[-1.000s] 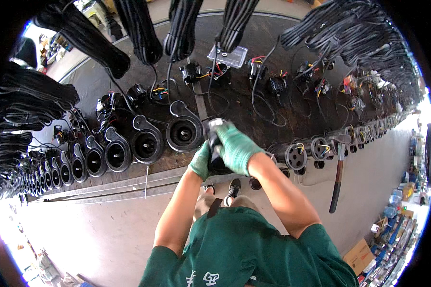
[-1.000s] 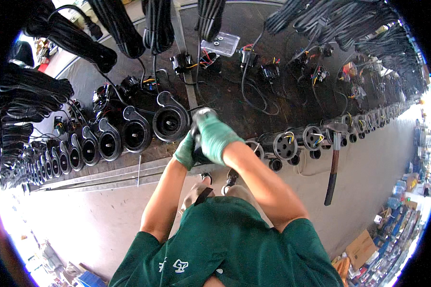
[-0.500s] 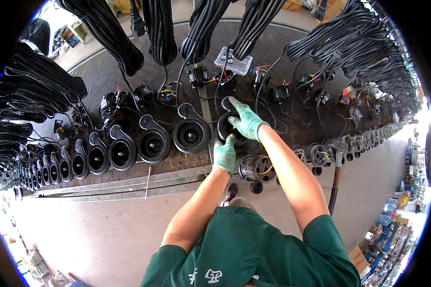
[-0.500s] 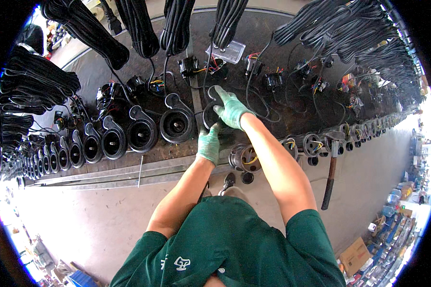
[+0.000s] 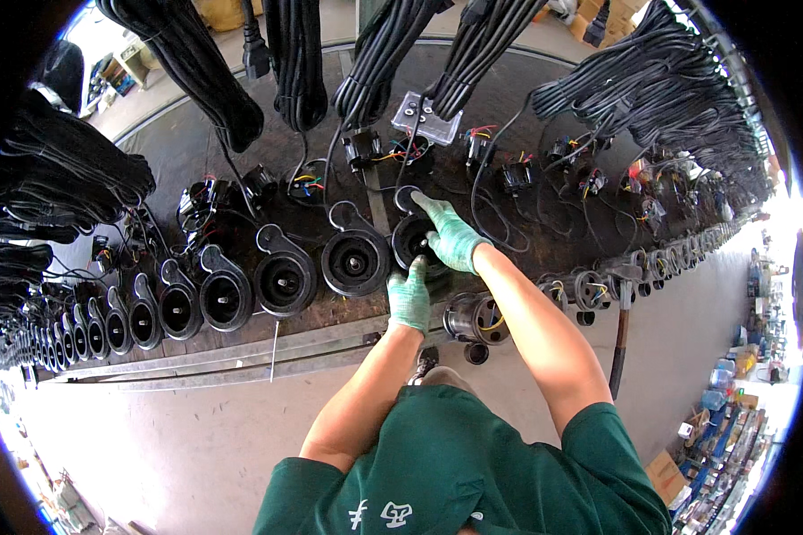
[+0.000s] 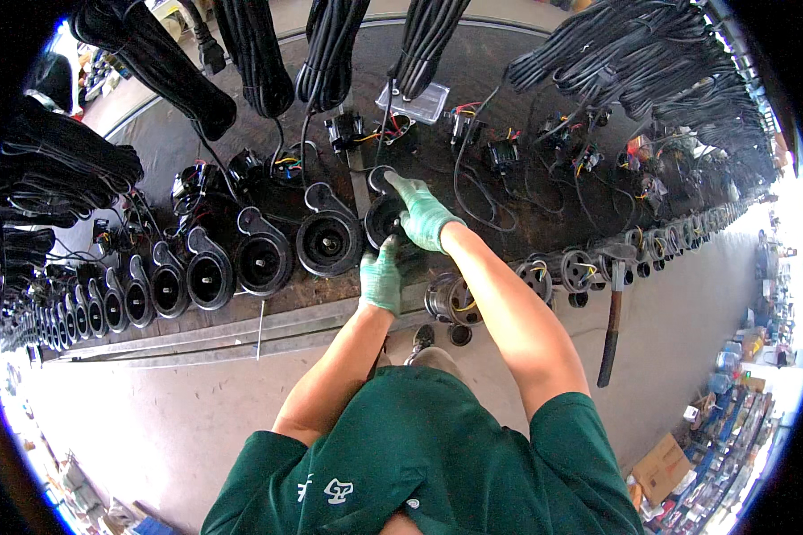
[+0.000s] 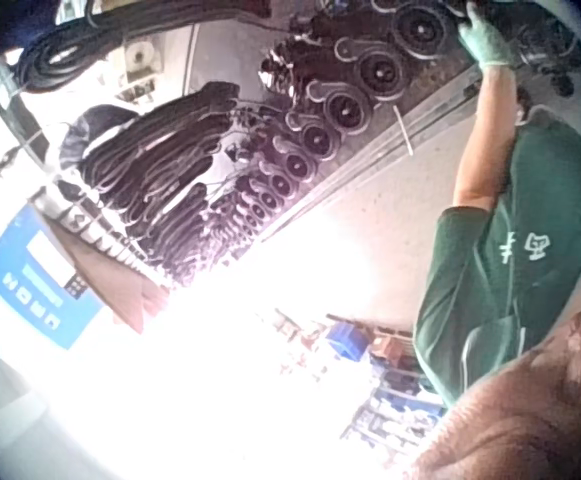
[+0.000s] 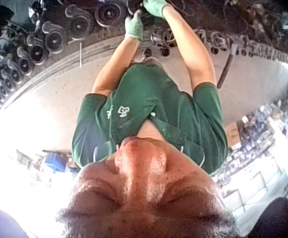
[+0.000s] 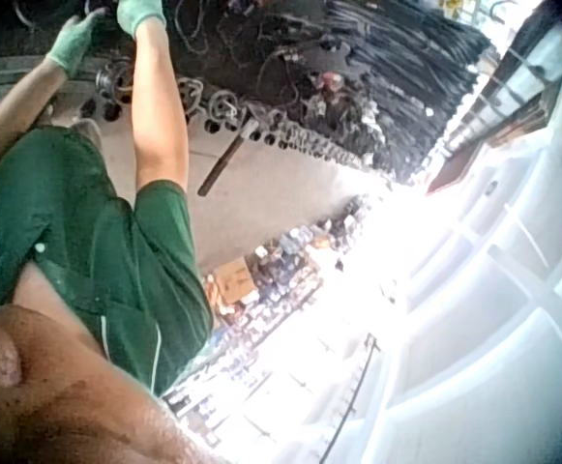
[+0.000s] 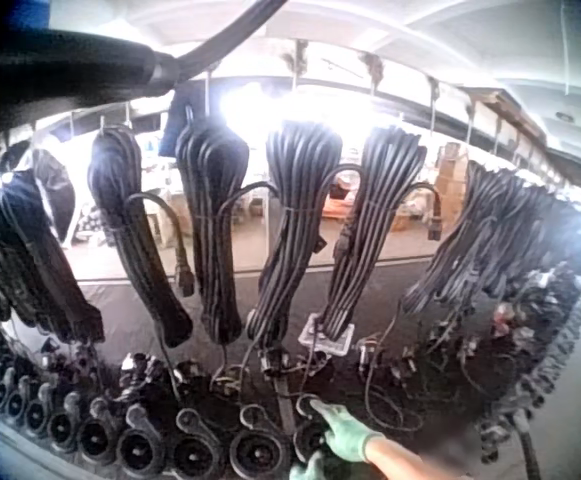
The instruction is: The person uses a hammer to tap metal pins into cylindrical electrical components arranged on a workbench. They handle the components one at a time, positioning them and striking the pins to secure them in place. The person wears green gloves and a green shirt while working in a workshop environment.
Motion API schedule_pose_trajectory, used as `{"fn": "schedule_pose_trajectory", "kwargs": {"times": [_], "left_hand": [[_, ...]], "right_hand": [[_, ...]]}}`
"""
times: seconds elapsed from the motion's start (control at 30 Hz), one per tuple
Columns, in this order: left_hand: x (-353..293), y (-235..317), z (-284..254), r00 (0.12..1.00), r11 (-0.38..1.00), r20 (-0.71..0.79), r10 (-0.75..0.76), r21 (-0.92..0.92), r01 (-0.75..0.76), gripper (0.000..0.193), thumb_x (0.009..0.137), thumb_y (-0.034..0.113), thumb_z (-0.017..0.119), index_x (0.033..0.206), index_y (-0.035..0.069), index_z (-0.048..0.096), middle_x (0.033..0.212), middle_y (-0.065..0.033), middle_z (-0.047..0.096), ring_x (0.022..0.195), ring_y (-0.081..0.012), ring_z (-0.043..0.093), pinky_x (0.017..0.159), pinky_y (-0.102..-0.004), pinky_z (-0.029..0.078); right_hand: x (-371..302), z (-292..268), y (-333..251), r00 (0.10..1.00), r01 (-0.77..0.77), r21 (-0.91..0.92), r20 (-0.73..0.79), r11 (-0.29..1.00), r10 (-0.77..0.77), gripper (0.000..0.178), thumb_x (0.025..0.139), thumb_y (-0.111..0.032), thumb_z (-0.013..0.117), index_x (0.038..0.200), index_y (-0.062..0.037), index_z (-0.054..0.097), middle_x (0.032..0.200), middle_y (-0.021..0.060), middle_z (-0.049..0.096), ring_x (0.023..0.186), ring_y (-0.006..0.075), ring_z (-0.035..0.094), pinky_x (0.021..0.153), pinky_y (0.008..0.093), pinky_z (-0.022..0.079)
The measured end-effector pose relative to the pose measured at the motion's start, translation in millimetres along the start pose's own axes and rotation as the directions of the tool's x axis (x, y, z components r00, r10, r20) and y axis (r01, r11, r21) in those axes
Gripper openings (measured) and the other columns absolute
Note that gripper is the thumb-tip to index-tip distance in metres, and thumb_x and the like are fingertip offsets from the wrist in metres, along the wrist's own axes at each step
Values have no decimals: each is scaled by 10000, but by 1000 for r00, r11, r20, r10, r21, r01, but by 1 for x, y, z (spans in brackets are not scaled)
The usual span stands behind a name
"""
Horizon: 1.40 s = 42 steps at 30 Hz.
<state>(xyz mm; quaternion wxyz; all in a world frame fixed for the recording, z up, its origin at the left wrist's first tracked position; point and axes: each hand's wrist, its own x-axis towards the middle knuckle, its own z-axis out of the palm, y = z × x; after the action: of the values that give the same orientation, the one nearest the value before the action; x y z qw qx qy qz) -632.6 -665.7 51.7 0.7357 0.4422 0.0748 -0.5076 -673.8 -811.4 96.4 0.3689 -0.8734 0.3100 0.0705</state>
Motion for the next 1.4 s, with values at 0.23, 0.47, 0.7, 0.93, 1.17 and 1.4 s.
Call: {"fn": "schedule_pose_trajectory", "kwargs": {"times": [0.23, 0.47, 0.7, 0.93, 1.17, 1.4], "left_hand": [[-9, 1, -1, 999, 999, 28, -27, 39, 26, 370, 1021, 176, 608, 1338, -2, 544, 1166, -161, 690, 974, -293, 720, 837, -433, 640], [29, -29, -32, 972, 952, -85, 219, 235, -194, 386, 985, 277, 683, 1264, 24, 600, 1094, -136, 720, 905, -267, 731, 741, -417, 643], [-63, -34, -19, 965, 868, 16, 262, 433, -243, 572, 984, 273, 719, 1461, 74, 475, 1318, -108, 620, 1155, -207, 633, 914, -332, 557], [-110, -60, 27, 724, -77, 623, 295, 771, -632, 479, 780, 142, 850, 1207, 16, 674, 1562, -217, 409, 1350, -367, 520, 1032, -415, 527], [-106, -54, 32, 725, 42, 572, 384, 774, -632, 215, 879, 34, 731, 1087, -15, 739, 1223, -178, 711, 990, -288, 731, 849, -347, 579], [-91, -60, 20, 778, 249, 476, 411, 762, -598, 197, 999, 145, 665, 1151, 25, 628, 880, -146, 714, 746, -271, 683, 702, -350, 536]], "right_hand": [[-11, 4, 24, 1000, 5, -52, 1, 999, -5, 866, 948, 60, 498, 1655, -246, 100, 1603, 342, 251, 1516, 455, 257, 1264, 462, 233], [-108, -79, 4, 900, 252, -13, -365, 968, -239, 610, 999, -153, 632, 1556, -113, 388, 1547, 181, 466, 1350, 328, 544, 1118, 434, 460], [-315, -117, 164, 576, -275, 130, -771, 953, 272, 532, 970, -150, 662, 1472, -94, 492, 1487, 184, 515, 1331, 350, 554, 1041, 424, 518], [-376, -55, 297, 565, -604, 161, -604, 781, 562, 657, 887, -197, 744, 1453, -39, 451, 1421, 239, 534, 1253, 445, 556, 1033, 487, 472], [-371, -61, 285, 587, -392, 269, -663, 880, 464, 413, 912, -128, 677, 1294, -30, 552, 982, 242, 693, 911, 441, 670, 802, 453, 526], [-389, -62, 171, 908, 32, 331, -404, 943, 111, 263, 936, -112, 637, 1165, 5, 581, 780, 151, 633, 641, 265, 608, 623, 391, 493]]}}
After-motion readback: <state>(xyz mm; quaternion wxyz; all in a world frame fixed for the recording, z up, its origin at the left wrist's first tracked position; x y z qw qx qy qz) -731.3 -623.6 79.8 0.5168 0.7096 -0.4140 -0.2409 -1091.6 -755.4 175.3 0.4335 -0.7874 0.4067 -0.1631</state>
